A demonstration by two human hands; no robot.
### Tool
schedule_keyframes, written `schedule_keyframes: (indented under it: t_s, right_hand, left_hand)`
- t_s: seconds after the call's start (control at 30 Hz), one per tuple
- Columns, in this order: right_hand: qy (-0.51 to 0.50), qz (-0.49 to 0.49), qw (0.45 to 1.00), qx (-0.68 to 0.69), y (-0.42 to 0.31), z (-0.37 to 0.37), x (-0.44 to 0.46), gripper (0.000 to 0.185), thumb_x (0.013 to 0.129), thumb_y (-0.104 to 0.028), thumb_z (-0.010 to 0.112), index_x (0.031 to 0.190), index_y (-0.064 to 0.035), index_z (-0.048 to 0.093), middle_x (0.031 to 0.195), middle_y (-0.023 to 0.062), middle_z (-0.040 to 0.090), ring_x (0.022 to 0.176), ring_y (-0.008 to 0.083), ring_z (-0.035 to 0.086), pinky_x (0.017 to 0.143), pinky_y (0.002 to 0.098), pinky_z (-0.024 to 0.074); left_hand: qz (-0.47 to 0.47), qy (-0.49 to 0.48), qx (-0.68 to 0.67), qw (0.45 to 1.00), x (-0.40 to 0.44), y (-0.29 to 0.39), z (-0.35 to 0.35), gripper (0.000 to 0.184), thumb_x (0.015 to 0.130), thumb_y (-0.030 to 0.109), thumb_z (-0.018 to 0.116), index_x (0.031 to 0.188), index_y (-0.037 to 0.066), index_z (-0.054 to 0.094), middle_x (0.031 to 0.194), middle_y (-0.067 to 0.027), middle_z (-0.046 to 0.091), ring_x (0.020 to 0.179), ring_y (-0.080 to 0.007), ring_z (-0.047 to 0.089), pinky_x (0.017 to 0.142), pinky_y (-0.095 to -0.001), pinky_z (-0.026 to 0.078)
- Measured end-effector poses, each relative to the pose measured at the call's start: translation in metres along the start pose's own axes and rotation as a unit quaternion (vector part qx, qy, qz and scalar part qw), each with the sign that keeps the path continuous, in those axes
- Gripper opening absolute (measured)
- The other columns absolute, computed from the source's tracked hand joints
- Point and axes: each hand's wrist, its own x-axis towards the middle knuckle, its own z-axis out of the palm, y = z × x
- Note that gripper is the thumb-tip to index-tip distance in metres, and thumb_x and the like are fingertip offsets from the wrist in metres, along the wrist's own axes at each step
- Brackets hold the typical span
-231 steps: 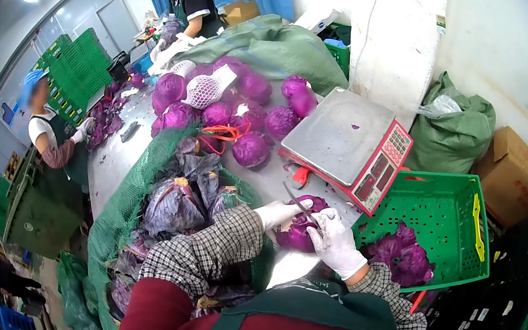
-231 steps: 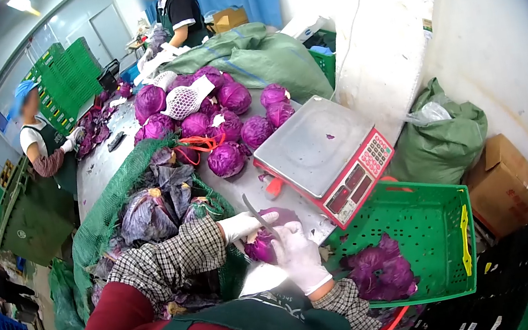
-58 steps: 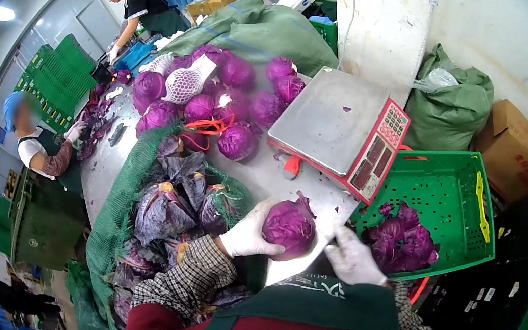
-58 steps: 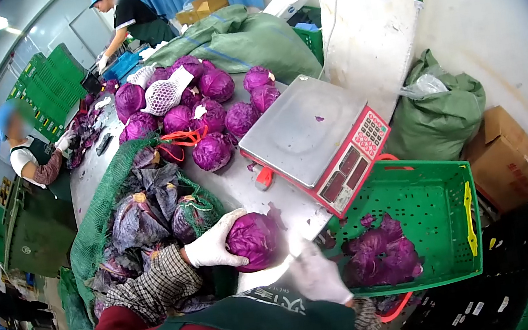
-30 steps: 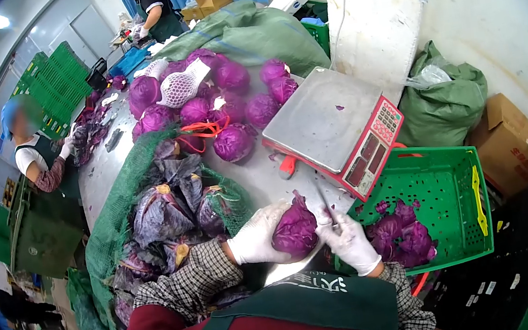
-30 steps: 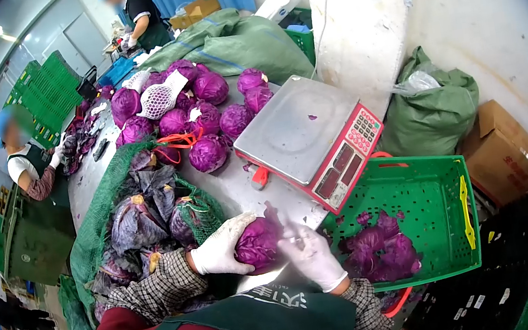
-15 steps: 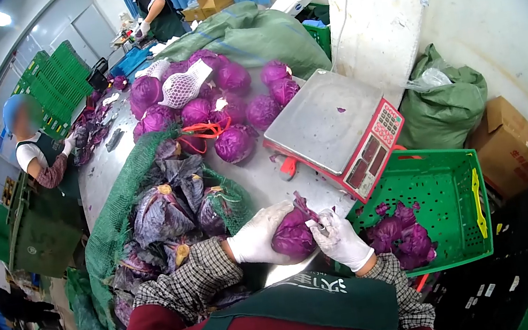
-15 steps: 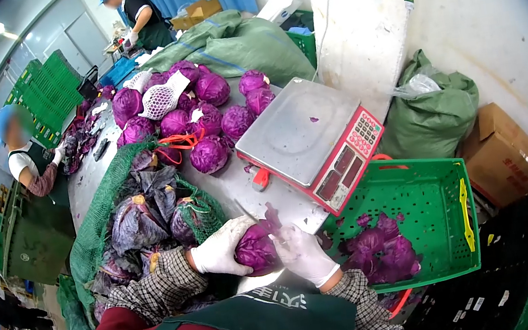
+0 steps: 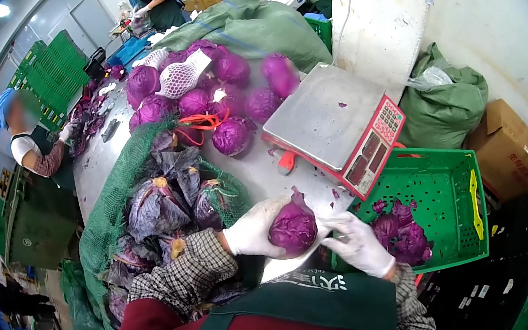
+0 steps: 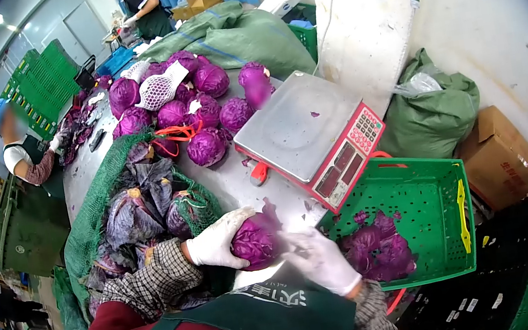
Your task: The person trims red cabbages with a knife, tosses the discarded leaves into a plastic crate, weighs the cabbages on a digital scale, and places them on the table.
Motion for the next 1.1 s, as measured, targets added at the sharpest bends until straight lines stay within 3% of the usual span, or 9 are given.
schedule_keyframes:
  t_s: [0.1, 0.2, 0.33, 0.53, 0.77, 0.87, 1.0, 1.03, 1.1]
  right_hand:
    - [-0.053, -0.139, 0.985, -0.091, 0.009, 0.019, 0.028, 0.036, 0.081, -0.012, 0.071, 0.116, -0.0077, 0.062, 0.101, 0.0094, 0.057, 0.083, 0.0243, 0.063, 0.072, 0.0315, 0.0526]
    - [-0.117, -0.082, 0.988, -0.06, 0.011, 0.015, 0.035, 0.035, 0.081, -0.012, 0.07, 0.114, -0.006, 0.062, 0.095, 0.0107, 0.055, 0.083, 0.0277, 0.062, 0.075, 0.0334, 0.0515]
    - [-0.113, -0.134, 0.981, -0.084, 0.014, 0.015, 0.039, 0.03, 0.083, -0.01, 0.068, 0.111, -0.0019, 0.061, 0.096, 0.0111, 0.056, 0.088, 0.0277, 0.061, 0.079, 0.0327, 0.0499]
    - [-0.092, -0.039, 0.99, 0.099, 0.026, 0.027, 0.038, 0.026, 0.082, -0.008, 0.068, 0.106, -0.0007, 0.063, 0.096, 0.01, 0.057, 0.09, 0.0216, 0.061, 0.082, 0.0309, 0.0486]
    - [-0.029, 0.018, 0.99, 0.135, 0.018, 0.035, 0.036, 0.017, 0.084, -0.007, 0.067, 0.098, 0.0018, 0.063, 0.095, 0.0089, 0.061, 0.088, 0.016, 0.061, 0.081, 0.0271, 0.0487]
    - [0.024, -0.034, 0.995, 0.095, 0.032, 0.047, 0.038, 0.012, 0.085, -0.005, 0.064, 0.095, 0.0018, 0.062, 0.088, 0.0079, 0.063, 0.077, 0.0135, 0.062, 0.071, 0.0254, 0.0499]
    - [0.169, 0.074, 0.967, 0.178, 0.0, 0.006, 0.021, 0.009, 0.086, -0.003, 0.062, 0.093, 0.0016, 0.062, 0.071, 0.0028, 0.06, 0.056, 0.0088, 0.055, 0.053, 0.0231, 0.0438]
    - [0.2, 0.128, 0.939, 0.248, -0.007, -0.011, 0.015, 0.008, 0.085, -0.002, 0.061, 0.092, 0.0018, 0.062, 0.066, 0.0012, 0.058, 0.051, 0.0079, 0.052, 0.048, 0.0229, 0.041]
    - [0.187, 0.182, 0.947, 0.188, -0.006, -0.046, -0.006, 0.012, 0.085, -0.004, 0.064, 0.096, 0.0022, 0.064, 0.068, 0.0007, 0.058, 0.053, 0.0068, 0.051, 0.05, 0.0214, 0.0397]
  left_hand:
    - [0.008, -0.008, 0.028, 1.0, 0.005, 0.014, -0.002, 0.103, 0.057, 0.032, 0.083, 0.139, -0.003, 0.032, 0.135, -0.0254, 0.043, 0.127, -0.039, 0.043, 0.109, -0.0429, 0.034]
    - [0.025, -0.005, 0.041, 0.999, 0.004, 0.014, -0.002, 0.103, 0.056, 0.031, 0.084, 0.139, -0.004, 0.033, 0.135, -0.0259, 0.043, 0.127, -0.039, 0.043, 0.108, -0.0431, 0.034]
    - [0.024, -0.017, 0.039, 0.999, 0.007, 0.012, -0.001, 0.105, 0.056, 0.03, 0.084, 0.14, -0.004, 0.031, 0.138, -0.0264, 0.04, 0.129, -0.039, 0.04, 0.11, -0.0424, 0.032]
    - [0.026, -0.019, 0.007, 0.999, 0.004, 0.002, -0.001, 0.107, 0.055, 0.03, 0.084, 0.141, -0.003, 0.03, 0.138, -0.0258, 0.039, 0.13, -0.0387, 0.039, 0.111, -0.0422, 0.03]
    - [0.029, -0.035, -0.017, 0.999, 0.004, -0.007, -0.005, 0.109, 0.055, 0.033, 0.083, 0.142, -0.002, 0.028, 0.138, -0.0248, 0.038, 0.132, -0.0381, 0.036, 0.112, -0.0427, 0.029]
    - [0.032, -0.025, -0.018, 0.999, 0.003, -0.017, -0.003, 0.109, 0.056, 0.035, 0.084, 0.142, -0.002, 0.028, 0.138, -0.0244, 0.038, 0.133, -0.0372, 0.035, 0.113, -0.0419, 0.027]
    - [-0.059, -0.045, -0.118, 0.99, -0.008, -0.019, -0.012, 0.113, 0.058, 0.041, 0.085, 0.144, -0.002, 0.024, 0.142, -0.0237, 0.032, 0.135, -0.0346, 0.031, 0.115, -0.0405, 0.024]
    - [-0.049, -0.026, -0.109, 0.992, -0.01, -0.023, -0.01, 0.109, 0.057, 0.036, 0.085, 0.141, -0.002, 0.028, 0.138, -0.022, 0.036, 0.132, -0.0333, 0.036, 0.113, -0.0399, 0.027]
    - [-0.028, 0.012, -0.092, 0.995, -0.013, -0.029, -0.004, 0.1, 0.054, 0.026, 0.085, 0.137, -0.001, 0.035, 0.13, -0.0188, 0.045, 0.125, -0.0308, 0.045, 0.11, -0.0386, 0.033]
